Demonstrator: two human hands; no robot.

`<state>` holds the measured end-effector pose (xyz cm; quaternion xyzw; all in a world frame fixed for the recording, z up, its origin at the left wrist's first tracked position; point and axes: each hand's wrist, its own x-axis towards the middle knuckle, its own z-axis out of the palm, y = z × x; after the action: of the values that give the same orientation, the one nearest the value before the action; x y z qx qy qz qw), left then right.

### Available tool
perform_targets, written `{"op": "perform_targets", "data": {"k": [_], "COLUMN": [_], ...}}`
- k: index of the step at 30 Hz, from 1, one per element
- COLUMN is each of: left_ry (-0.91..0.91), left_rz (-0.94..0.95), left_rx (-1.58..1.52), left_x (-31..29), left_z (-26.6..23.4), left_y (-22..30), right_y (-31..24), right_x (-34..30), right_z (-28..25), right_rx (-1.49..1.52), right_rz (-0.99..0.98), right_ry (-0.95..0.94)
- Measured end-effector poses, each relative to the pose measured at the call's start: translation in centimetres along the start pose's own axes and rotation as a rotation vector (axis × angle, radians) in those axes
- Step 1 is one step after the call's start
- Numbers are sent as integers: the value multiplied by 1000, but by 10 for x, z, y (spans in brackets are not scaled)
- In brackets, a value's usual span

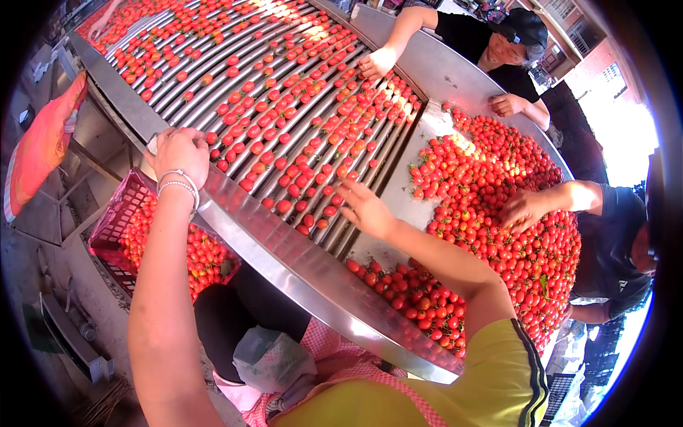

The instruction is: The person picks small red fruits from a moving conveyor belt by hand and places them into a red plastic crate.

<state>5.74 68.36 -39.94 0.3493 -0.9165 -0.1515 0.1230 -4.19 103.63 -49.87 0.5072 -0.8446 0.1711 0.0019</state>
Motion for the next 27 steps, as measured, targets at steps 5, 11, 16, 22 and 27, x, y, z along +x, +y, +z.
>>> {"op": "perform_targets", "data": {"k": [5,11,16,22,27], "left_ry": [71,13,75,55,39], "left_rz": [27,9,38,31,25], "left_rx": [1,29,-19,-27,-51], "left_x": [0,-1,-4,-4,-6], "left_z": [-3,-1,1,0,2], "left_y": [-3,0,2,-4,8], "right_y": [24,84,110,93,131], "right_x": [28,114,153,163,153], "right_z": [-5,-2,-2,-7,-8], "right_rx": [-24,-47,-301,-396,-339], "right_rz": [233,186,320,405,409], "right_ry": [-74,389,226,58,182]}}
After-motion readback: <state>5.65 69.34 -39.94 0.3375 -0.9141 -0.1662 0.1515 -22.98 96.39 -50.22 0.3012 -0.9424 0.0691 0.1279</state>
